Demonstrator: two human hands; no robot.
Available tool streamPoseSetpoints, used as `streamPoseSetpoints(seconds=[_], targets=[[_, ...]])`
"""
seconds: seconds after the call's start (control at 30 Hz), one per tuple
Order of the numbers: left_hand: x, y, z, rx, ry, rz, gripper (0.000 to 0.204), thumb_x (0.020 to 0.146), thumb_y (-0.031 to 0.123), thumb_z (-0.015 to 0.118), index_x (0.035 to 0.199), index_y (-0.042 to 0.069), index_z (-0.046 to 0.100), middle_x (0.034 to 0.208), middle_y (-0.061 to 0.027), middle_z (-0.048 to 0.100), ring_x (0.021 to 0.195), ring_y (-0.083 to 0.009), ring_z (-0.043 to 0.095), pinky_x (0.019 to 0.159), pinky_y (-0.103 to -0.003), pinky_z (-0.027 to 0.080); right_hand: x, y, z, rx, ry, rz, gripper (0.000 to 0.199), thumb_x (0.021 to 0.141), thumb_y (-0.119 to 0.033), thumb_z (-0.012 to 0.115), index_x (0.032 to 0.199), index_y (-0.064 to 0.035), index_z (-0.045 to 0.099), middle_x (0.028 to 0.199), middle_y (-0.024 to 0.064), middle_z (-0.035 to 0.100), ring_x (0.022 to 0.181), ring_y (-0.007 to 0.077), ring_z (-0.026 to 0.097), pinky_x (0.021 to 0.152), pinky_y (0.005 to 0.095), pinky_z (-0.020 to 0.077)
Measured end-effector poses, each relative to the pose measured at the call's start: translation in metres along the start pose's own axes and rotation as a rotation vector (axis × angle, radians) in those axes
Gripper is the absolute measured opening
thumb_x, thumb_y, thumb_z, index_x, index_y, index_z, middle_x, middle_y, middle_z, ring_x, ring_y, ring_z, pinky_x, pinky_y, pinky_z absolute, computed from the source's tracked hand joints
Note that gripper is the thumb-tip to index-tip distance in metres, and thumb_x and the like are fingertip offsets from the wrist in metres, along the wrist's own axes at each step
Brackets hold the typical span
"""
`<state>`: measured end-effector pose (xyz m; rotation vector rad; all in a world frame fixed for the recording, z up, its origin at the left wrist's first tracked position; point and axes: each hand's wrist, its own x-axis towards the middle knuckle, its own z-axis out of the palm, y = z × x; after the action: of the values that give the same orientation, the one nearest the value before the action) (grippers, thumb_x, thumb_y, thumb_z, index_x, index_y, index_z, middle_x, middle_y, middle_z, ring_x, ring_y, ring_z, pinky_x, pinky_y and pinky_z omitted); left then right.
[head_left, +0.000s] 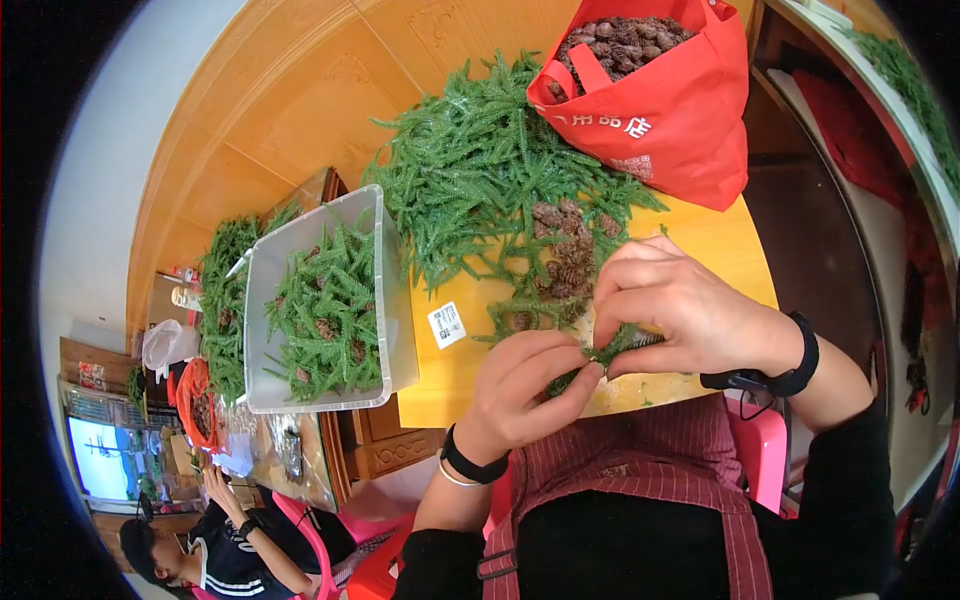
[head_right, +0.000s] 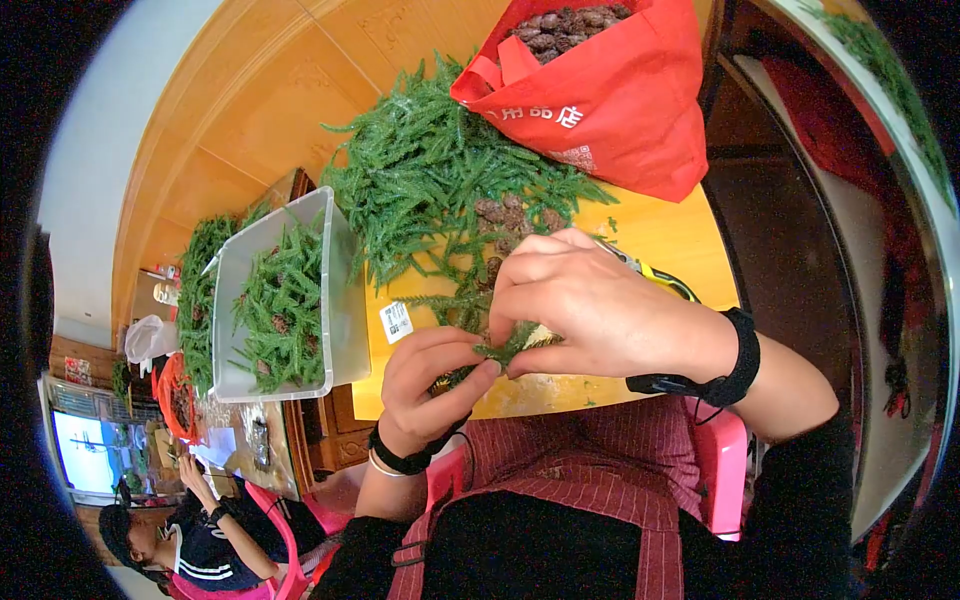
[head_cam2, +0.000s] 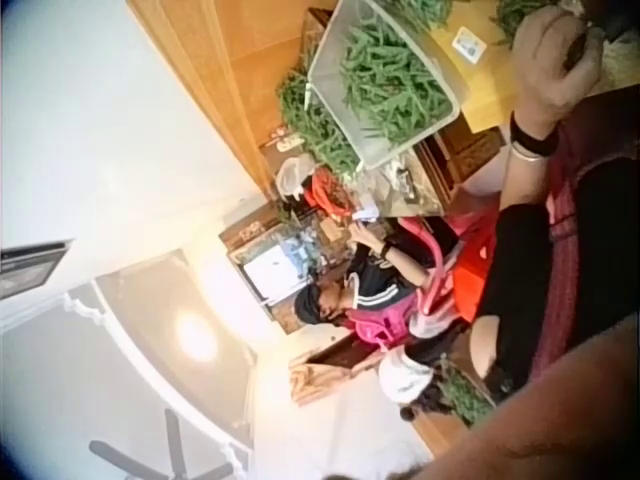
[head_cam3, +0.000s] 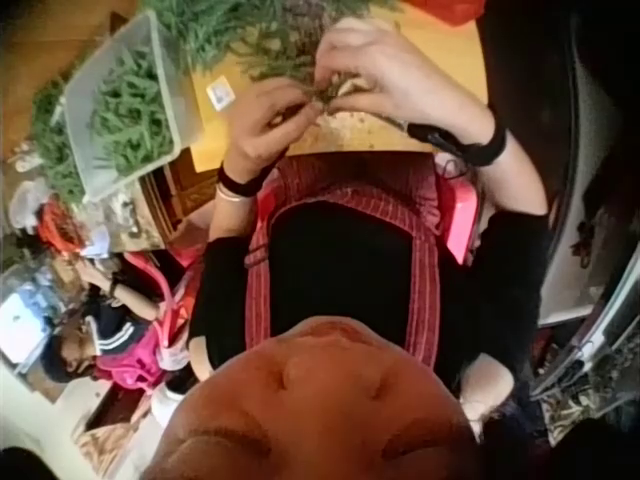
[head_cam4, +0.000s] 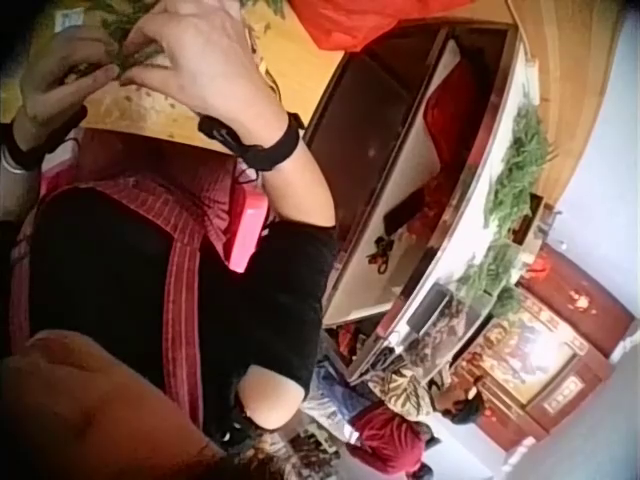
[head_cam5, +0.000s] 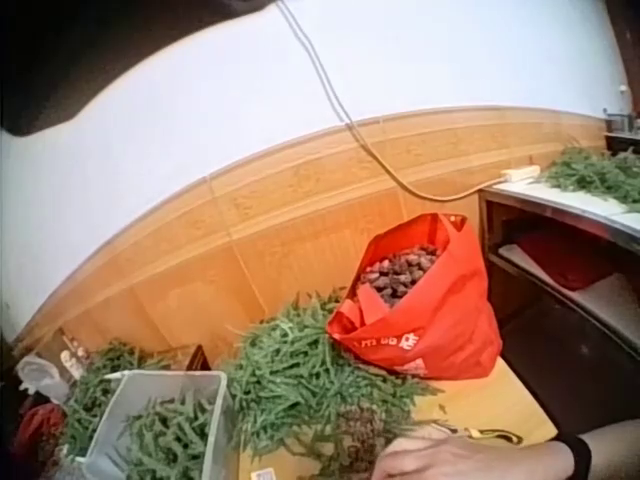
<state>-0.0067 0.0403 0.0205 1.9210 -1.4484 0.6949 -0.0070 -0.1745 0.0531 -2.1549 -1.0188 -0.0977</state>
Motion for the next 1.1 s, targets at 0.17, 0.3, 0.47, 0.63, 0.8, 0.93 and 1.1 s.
streamPoseSetpoints(seconds=[0.17, 0.3, 0.47, 0.63, 0.8, 0.93, 1.1], targets=[[-0.007, -0.008, 0.005, -0.001, -0.031, -0.100, 0.029, 0.060, 0.007, 0.072, 0.088, 0.008, 0.064, 0.096, -0.0098, 0.056, 0.088, -0.0273, 0.057, 0.070, -0.034, 0.048, -0.002, -0.004, 0.005, -0.162, 0.137, 0.018, 0.023, 0.062, -0.018, 0.073, 0.080, -0.0118, 0.061, 0.081, 0.0016, 0.054, 0.091, 0.0204, 0.051, 0.081, 0.0354, 0.0361], [-0.008, -0.002, 0.004, -0.230, 0.132, -0.427, 0.057, 0.064, 0.011, 0.074, 0.116, 0.006, 0.049, 0.123, -0.0110, 0.040, 0.108, -0.0219, 0.045, 0.082, -0.035, 0.044, -0.007, -0.006, 0.004, -0.284, 0.183, -0.008, 0.023, 0.061, -0.018, 0.072, 0.078, -0.0105, 0.060, 0.080, 0.0013, 0.052, 0.089, 0.0197, 0.051, 0.084, 0.0369, 0.0353], [0.007, 0.009, 0.019, -1.099, 0.371, -1.116, 0.054, 0.070, 0.003, 0.070, 0.118, 0.002, 0.047, 0.118, -0.0089, 0.044, 0.105, -0.0165, 0.048, 0.078, -0.027, 0.047, -0.010, -0.005, 0.012, -0.655, 0.250, -0.076, 0.020, 0.056, -0.013, 0.067, 0.074, -0.0101, 0.058, 0.082, 0.0008, 0.052, 0.090, 0.0178, 0.053, 0.086, 0.0433, 0.0349], [0.004, 0.006, 0.036, -1.260, 0.212, -1.361, 0.031, 0.087, 0.008, 0.056, 0.116, 0.002, 0.047, 0.102, -0.0022, 0.058, 0.088, -0.0134, 0.057, 0.078, -0.026, 0.047, -0.016, -0.005, 0.017, -0.730, 0.336, -0.116, 0.014, 0.059, -0.014, 0.063, 0.072, -0.0101, 0.059, 0.079, 0.0001, 0.053, 0.088, 0.0169, 0.054, 0.088, 0.0432, 0.0360], [0.003, 0.010, 0.056, -1.298, 0.253, -1.105, 0.023, 0.085, 0.002, 0.056, 0.107, 0.002, 0.051, 0.102, -0.0047, 0.058, 0.088, -0.0133, 0.058, 0.079, -0.027, 0.048, -0.029, 0.001, 0.021, -0.743, 0.372, -0.096, 0.016, 0.059, -0.015, 0.065, 0.073, -0.0103, 0.062, 0.077, -0.0006, 0.053, 0.087, 0.0168, 0.053, 0.085, 0.0422, 0.0377], [0.004, 0.006, 0.061, -1.345, 0.310, -1.138, 0.024, 0.083, -0.003, 0.056, 0.106, 0.001, 0.052, 0.100, -0.0071, 0.058, 0.087, -0.0153, 0.058, 0.079, -0.028, 0.048, -0.033, 0.005, 0.023, -0.731, 0.453, -0.094, 0.021, 0.058, -0.018, 0.070, 0.077, -0.0111, 0.064, 0.081, -0.0013, 0.056, 0.087, 0.0173, 0.053, 0.083, 0.0414, 0.0379], [0.001, 0.007, 0.068, -1.364, 0.429, -1.266, 0.017, 0.084, 0.000, 0.055, 0.101, 0.002, 0.052, 0.096, -0.0076, 0.057, 0.087, -0.0165, 0.058, 0.077, -0.029, 0.048, -0.043, 0.013, 0.026, -0.654, 0.507, -0.139, 0.025, 0.056, -0.019, 0.073, 0.080, -0.0117, 0.066, 0.084, -0.0015, 0.058, 0.085, 0.0188, 0.053, 0.077, 0.0388, 0.0390]])
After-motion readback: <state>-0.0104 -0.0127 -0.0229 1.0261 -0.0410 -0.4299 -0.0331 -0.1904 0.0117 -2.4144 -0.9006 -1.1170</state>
